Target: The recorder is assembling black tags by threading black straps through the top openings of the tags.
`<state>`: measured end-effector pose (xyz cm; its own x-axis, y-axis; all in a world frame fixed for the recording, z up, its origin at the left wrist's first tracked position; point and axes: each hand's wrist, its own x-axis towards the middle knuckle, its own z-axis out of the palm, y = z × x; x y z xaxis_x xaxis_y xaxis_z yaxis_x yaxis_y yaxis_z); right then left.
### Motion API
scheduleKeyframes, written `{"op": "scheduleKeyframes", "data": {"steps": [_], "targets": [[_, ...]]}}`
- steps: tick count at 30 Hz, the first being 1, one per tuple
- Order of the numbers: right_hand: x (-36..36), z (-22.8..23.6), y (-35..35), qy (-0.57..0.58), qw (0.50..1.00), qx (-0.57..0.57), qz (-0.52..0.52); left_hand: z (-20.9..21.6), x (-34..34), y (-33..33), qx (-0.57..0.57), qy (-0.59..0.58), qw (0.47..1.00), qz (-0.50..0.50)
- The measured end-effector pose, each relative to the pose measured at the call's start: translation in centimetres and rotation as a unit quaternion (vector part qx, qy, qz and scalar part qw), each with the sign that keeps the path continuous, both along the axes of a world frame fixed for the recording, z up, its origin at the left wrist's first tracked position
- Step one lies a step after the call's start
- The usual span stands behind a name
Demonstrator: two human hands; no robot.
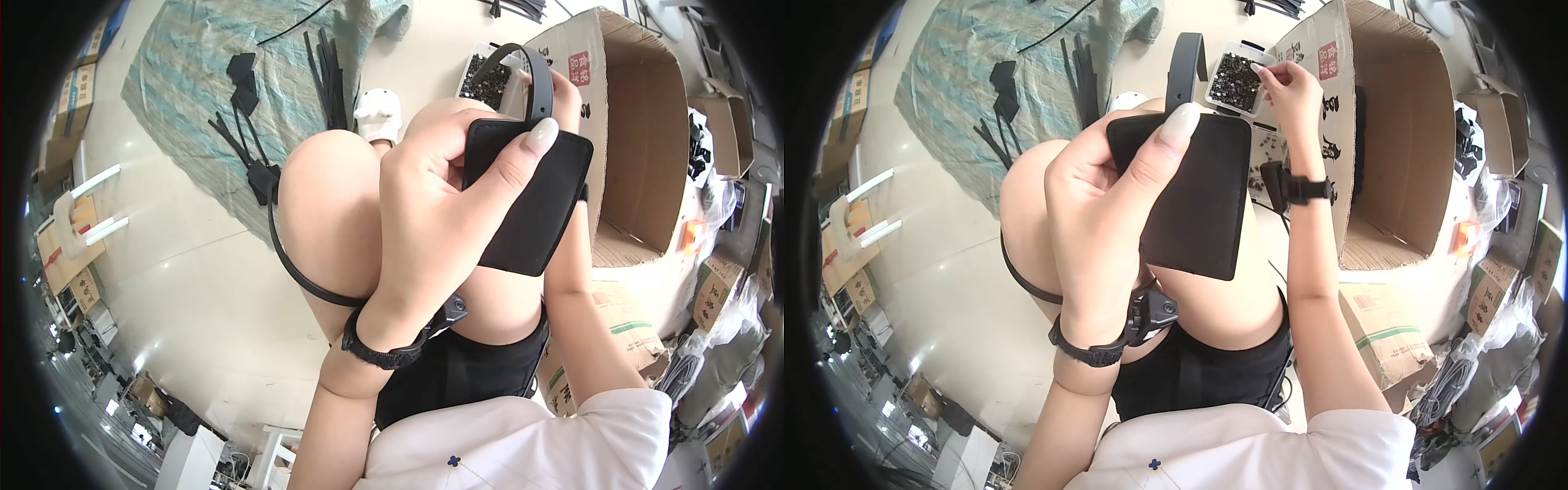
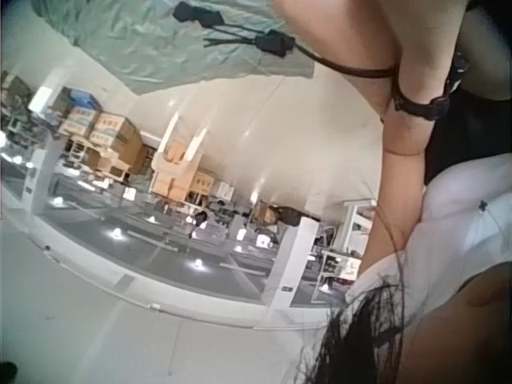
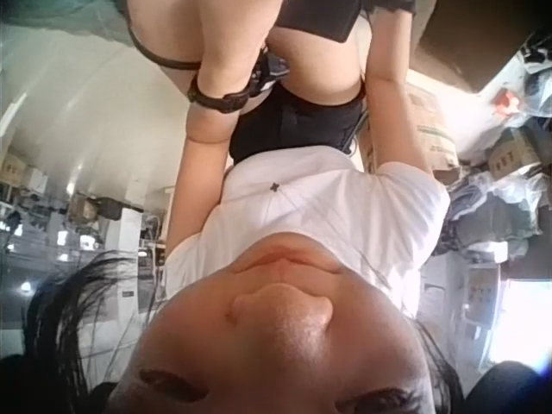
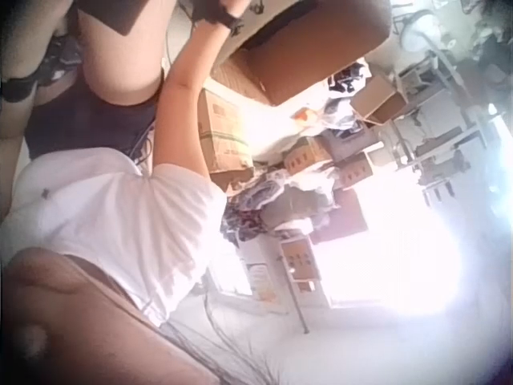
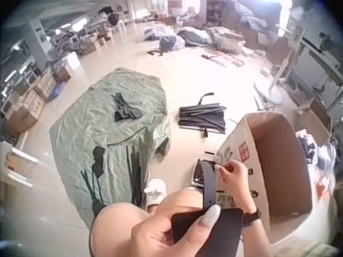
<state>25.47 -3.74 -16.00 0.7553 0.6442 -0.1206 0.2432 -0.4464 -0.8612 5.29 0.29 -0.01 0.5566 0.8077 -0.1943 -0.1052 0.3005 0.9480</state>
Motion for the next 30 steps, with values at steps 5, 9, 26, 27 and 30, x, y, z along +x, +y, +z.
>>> {"op": "scheduleKeyframes", "data": {"steps": [5,9,26,27,30], "targets": [[-2.8,12.6,-3.3,0.116,0.979,0.166,0.009,0.4,0.8,-0.8,-0.016,-0.048,0.999,0.0],[-6.2,16.9,-4.2,0.17,0.95,0.26,0.001,0.3,0.4,-0.7,0.014,-0.054,0.998,0.004],[-8.2,18.8,-5.1,0.22,0.929,0.266,0.13,-0.2,0.2,-1.5,0.22,-0.064,0.971,0.067],[-8.1,18.8,-5.0,0.218,0.931,0.249,0.154,-0.3,0.1,-1.4,0.24,-0.057,0.968,0.052],[-8.3,18.4,-4.8,0.22,0.928,0.267,0.137,0.0,0.0,-1.4,0.265,-0.04,0.963,0.035]]}}
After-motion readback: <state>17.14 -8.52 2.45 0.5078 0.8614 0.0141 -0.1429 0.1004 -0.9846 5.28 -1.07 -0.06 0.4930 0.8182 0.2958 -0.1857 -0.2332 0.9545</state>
